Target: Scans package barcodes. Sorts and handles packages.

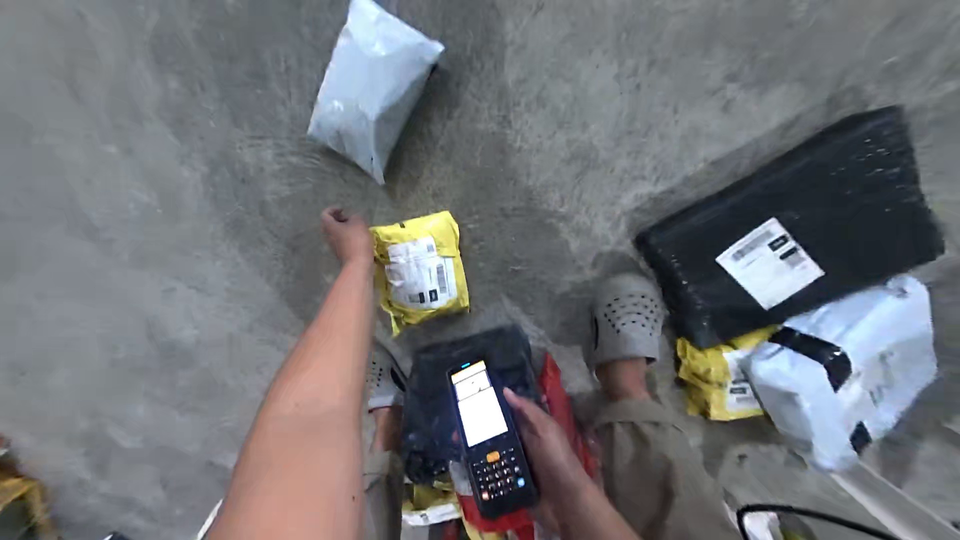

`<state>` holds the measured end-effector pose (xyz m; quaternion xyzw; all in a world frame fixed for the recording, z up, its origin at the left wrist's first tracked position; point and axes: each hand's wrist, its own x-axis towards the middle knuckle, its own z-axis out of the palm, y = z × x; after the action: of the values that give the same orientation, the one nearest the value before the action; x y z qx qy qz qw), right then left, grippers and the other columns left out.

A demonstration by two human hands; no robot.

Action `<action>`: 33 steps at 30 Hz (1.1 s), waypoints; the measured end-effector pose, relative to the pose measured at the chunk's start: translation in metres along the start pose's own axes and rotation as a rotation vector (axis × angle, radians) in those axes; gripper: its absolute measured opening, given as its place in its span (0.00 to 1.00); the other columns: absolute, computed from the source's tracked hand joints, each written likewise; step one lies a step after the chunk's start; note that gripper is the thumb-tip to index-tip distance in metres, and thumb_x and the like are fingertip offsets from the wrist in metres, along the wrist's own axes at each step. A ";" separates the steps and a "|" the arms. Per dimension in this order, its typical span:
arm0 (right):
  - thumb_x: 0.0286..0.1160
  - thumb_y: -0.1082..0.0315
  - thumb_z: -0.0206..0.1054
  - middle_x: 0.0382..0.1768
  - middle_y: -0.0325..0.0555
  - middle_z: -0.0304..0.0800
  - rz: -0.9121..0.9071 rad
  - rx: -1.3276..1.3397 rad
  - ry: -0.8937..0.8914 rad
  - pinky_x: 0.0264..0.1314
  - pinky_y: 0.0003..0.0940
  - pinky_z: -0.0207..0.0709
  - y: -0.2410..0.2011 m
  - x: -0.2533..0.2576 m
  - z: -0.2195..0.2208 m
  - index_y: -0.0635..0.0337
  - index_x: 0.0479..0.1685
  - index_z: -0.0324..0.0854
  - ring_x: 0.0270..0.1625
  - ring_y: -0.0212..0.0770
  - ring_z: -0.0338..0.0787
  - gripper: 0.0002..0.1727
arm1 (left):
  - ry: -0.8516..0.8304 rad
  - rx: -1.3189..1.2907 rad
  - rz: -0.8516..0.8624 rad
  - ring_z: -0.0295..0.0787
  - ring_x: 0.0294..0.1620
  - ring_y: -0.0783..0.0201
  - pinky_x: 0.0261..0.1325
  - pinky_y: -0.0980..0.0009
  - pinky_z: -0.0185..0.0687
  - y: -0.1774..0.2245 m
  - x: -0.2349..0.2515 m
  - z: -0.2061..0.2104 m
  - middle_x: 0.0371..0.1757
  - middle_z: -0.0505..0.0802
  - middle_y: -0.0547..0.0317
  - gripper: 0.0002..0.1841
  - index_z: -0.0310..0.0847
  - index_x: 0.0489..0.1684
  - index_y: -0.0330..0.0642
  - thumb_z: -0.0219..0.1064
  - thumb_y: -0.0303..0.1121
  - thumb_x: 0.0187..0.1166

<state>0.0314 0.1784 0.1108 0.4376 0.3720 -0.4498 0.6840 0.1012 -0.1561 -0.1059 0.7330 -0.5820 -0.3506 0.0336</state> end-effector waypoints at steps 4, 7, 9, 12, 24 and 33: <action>0.93 0.44 0.31 0.50 0.60 0.93 -0.034 0.010 0.002 0.50 0.50 0.90 -0.004 -0.001 0.003 0.61 0.69 0.76 0.49 0.53 0.95 0.36 | -0.090 0.350 0.242 0.69 0.82 0.32 0.81 0.40 0.69 0.059 0.029 0.015 0.82 0.72 0.29 0.40 0.64 0.85 0.35 0.74 0.44 0.73; 0.94 0.47 0.30 0.48 0.58 0.93 -0.079 0.003 0.018 0.50 0.47 0.90 -0.007 -0.003 0.006 0.62 0.67 0.77 0.48 0.50 0.95 0.35 | -0.138 0.592 0.177 0.66 0.84 0.30 0.82 0.37 0.66 0.085 0.047 0.037 0.84 0.70 0.26 0.59 0.48 0.93 0.34 0.82 0.55 0.64; 0.94 0.47 0.30 0.48 0.57 0.93 -0.098 0.025 0.016 0.51 0.46 0.90 -0.009 -0.003 0.005 0.63 0.66 0.77 0.48 0.48 0.95 0.34 | -0.164 0.740 0.134 0.69 0.82 0.29 0.79 0.35 0.69 0.097 0.053 0.044 0.79 0.75 0.25 0.51 0.55 0.88 0.28 0.79 0.50 0.69; 0.94 0.47 0.31 0.49 0.57 0.93 -0.115 0.026 0.013 0.52 0.45 0.90 -0.014 -0.003 0.002 0.62 0.68 0.76 0.49 0.48 0.95 0.34 | -0.139 0.822 0.244 0.59 0.87 0.28 0.83 0.36 0.65 0.105 0.061 0.042 0.83 0.69 0.26 0.32 0.81 0.67 0.30 0.74 0.48 0.72; 0.87 0.40 0.40 0.59 0.65 0.88 -0.225 0.157 -0.395 0.59 0.51 0.88 -0.034 -0.013 -0.002 0.61 0.75 0.70 0.57 0.58 0.92 0.36 | -0.340 -0.773 -0.108 0.90 0.57 0.53 0.59 0.50 0.89 0.084 -0.071 0.009 0.60 0.89 0.46 0.19 0.66 0.78 0.40 0.48 0.26 0.89; 0.86 0.36 0.43 0.65 0.66 0.84 -0.223 0.348 -0.690 0.63 0.54 0.84 -0.043 -0.021 -0.018 0.56 0.76 0.71 0.59 0.59 0.89 0.37 | -0.489 -0.817 -0.139 0.90 0.57 0.53 0.59 0.47 0.87 0.064 -0.123 0.030 0.57 0.90 0.49 0.16 0.71 0.70 0.43 0.47 0.25 0.88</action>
<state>-0.0173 0.1923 0.1119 0.3271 0.0838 -0.6981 0.6314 0.0225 -0.0585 -0.0408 0.5929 -0.3369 -0.7142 0.1575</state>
